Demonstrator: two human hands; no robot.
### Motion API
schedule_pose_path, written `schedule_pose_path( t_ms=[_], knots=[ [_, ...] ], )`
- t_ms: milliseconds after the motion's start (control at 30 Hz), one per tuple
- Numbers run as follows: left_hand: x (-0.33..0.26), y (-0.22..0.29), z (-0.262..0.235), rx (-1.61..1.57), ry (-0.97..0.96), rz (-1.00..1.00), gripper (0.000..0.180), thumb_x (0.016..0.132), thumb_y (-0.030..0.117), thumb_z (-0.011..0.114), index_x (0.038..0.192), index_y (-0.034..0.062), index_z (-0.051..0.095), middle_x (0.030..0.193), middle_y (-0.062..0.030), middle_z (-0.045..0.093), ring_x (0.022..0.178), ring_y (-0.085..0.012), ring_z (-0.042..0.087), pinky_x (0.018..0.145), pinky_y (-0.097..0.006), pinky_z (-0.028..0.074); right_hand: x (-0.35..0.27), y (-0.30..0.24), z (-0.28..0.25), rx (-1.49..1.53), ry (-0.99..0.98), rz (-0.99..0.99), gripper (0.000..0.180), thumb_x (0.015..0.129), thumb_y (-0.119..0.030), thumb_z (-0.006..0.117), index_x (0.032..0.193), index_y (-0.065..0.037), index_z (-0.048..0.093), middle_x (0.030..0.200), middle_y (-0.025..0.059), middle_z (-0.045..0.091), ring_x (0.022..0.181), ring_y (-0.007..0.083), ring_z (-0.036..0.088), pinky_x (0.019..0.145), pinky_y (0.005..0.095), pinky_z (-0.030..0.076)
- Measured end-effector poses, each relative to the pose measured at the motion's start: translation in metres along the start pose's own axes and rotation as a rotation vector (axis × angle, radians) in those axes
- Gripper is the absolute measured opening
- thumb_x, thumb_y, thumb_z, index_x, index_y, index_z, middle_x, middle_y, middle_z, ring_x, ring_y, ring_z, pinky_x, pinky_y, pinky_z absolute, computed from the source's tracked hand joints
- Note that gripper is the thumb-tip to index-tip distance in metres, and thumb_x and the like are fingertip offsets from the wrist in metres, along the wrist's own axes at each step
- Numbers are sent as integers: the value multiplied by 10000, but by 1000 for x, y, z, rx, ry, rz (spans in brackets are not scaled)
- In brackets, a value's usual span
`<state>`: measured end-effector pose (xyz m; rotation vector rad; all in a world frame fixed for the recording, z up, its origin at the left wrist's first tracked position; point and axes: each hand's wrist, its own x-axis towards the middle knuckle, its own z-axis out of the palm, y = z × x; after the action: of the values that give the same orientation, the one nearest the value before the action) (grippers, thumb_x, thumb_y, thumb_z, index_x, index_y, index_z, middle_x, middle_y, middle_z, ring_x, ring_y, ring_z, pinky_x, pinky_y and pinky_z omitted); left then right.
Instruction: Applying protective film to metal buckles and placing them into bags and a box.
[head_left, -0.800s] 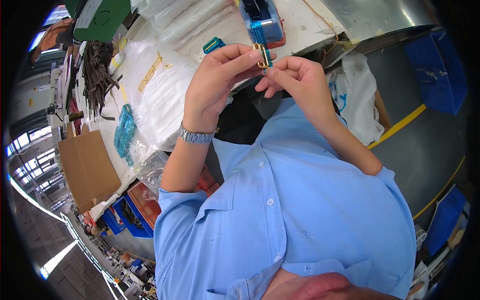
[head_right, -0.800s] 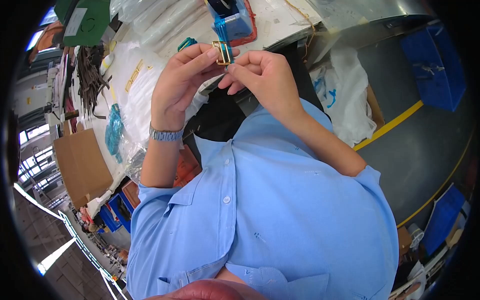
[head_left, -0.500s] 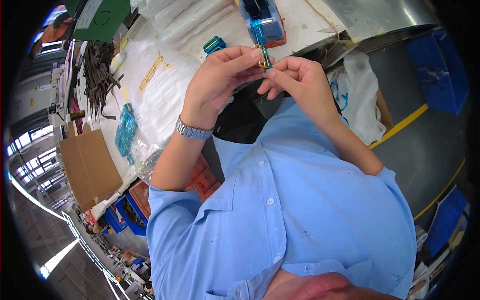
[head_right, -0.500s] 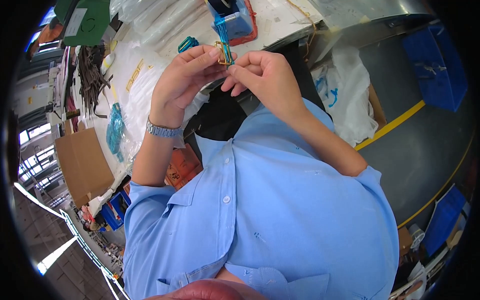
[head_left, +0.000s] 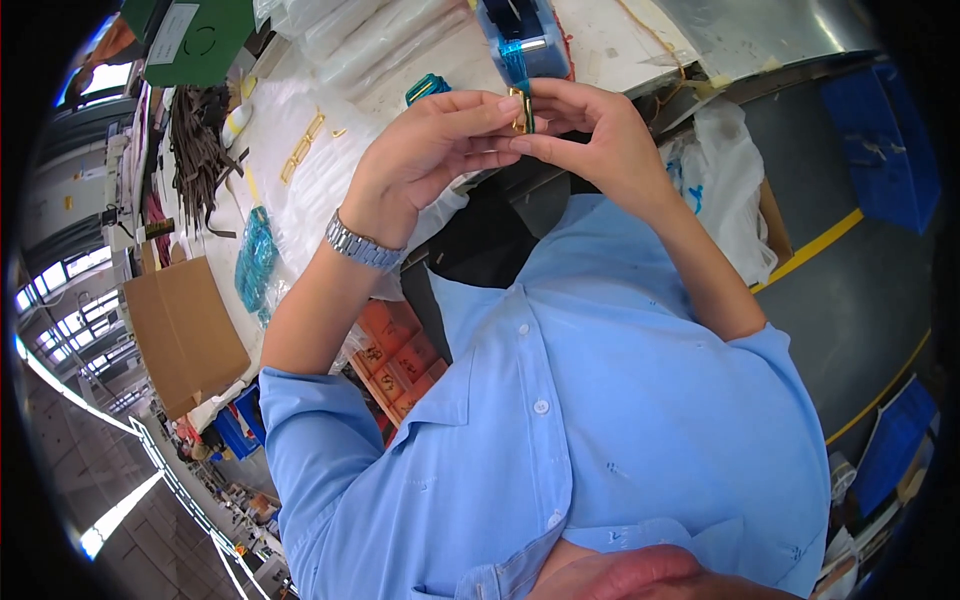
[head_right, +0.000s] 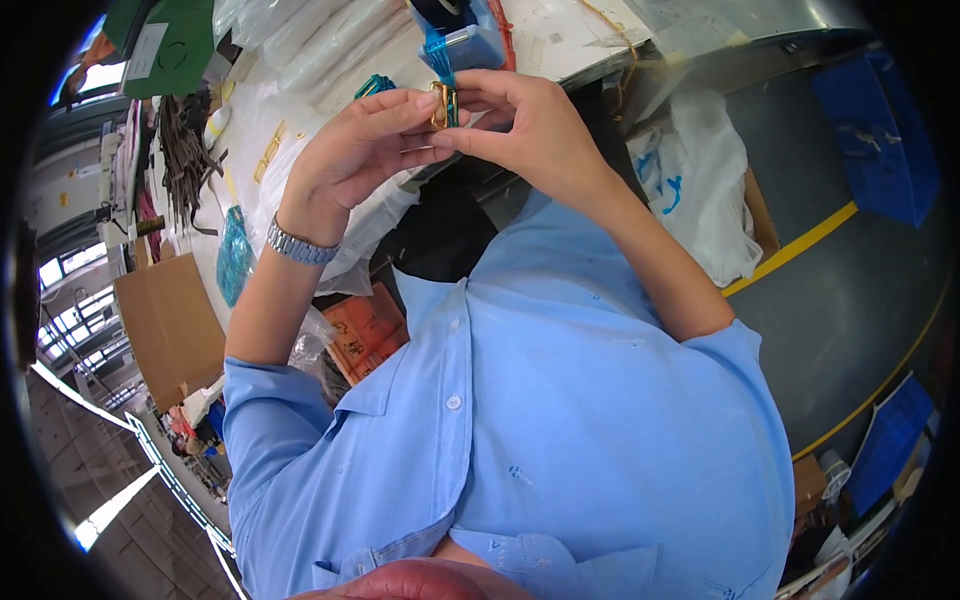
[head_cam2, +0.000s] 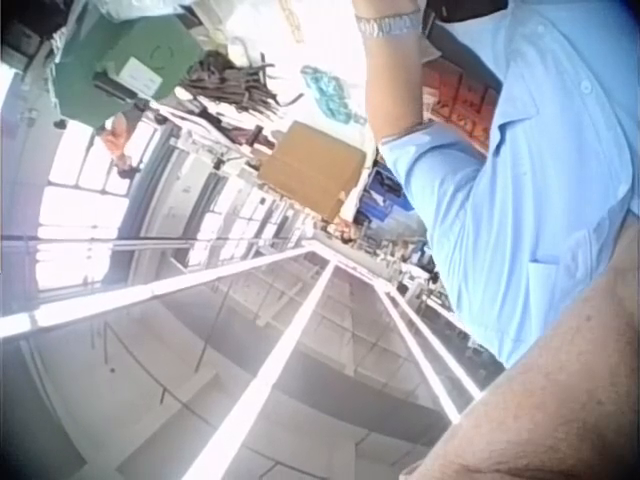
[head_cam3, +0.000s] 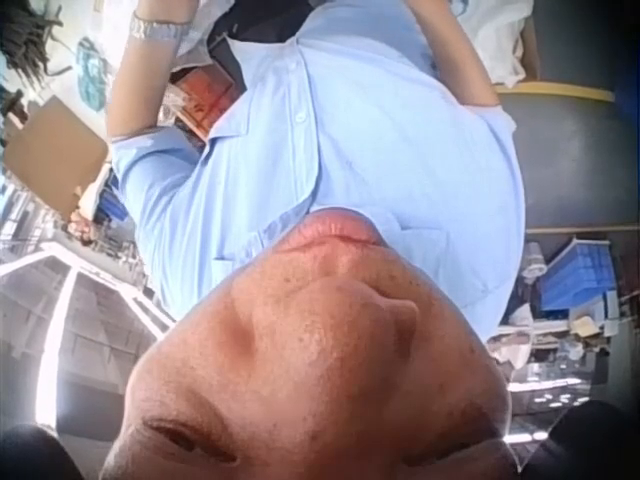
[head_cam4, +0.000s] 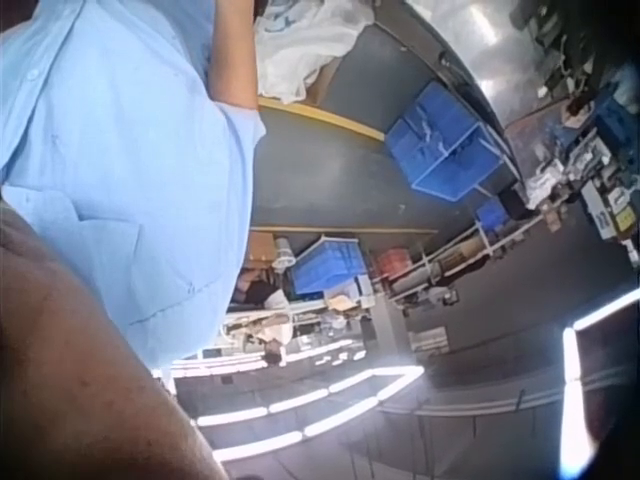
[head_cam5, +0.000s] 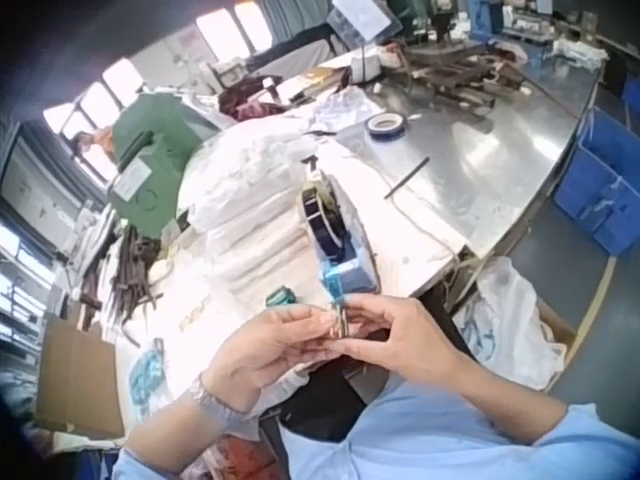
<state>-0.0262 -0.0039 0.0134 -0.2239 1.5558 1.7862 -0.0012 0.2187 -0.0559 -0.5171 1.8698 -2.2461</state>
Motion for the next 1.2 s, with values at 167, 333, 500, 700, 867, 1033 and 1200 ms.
schedule_pose_path(
  t_ms=[167,333,500,700,867,1033,1200],
  knots=[
    [11,3,-14,35,-19,-98,322,1025,290,757,1184,12,729,1120,-102,764,1016,-190,738,972,-354,607,6,4,5,38,16,-14,498,922,-164,852,1354,25,691,1107,81,789,966,126,749,894,288,597],
    [17,13,-9,36,-23,-129,340,1027,332,755,1153,17,739,1075,-92,771,974,-182,748,946,-327,610,7,2,6,42,49,5,462,922,-146,850,1323,38,711,1073,71,794,950,109,739,885,270,597],
    [10,5,-4,23,-55,-31,359,1045,304,729,1211,-14,708,1124,-127,765,994,-212,761,950,-328,612,8,-4,12,160,125,55,419,940,-146,840,1280,71,728,1069,89,794,918,90,723,861,244,591],
    [-2,-57,40,635,500,871,207,995,0,722,1194,-40,685,1022,-68,758,943,-147,754,869,-287,598,5,-8,19,338,164,114,369,953,-166,834,1229,68,759,1063,92,800,947,98,736,848,229,580],
    [27,-74,50,791,808,1273,74,938,-15,763,1009,-25,744,900,-97,740,741,-176,676,708,-293,543,3,-16,22,319,202,146,384,961,-184,830,1236,73,755,1050,91,802,947,88,732,838,220,576],
    [15,-81,54,840,798,1265,28,944,-20,752,971,-25,747,821,-93,711,715,-175,663,666,-297,524,-14,-22,29,211,229,170,374,973,-194,821,1221,78,756,1008,89,805,934,76,722,812,208,557],
    [1,-82,59,777,727,1079,31,961,-12,739,978,-36,747,797,-81,716,683,-144,666,635,-272,514,-27,-15,31,286,195,235,359,1010,-227,784,1195,79,755,968,68,794,899,67,698,800,214,545]
  ],
)
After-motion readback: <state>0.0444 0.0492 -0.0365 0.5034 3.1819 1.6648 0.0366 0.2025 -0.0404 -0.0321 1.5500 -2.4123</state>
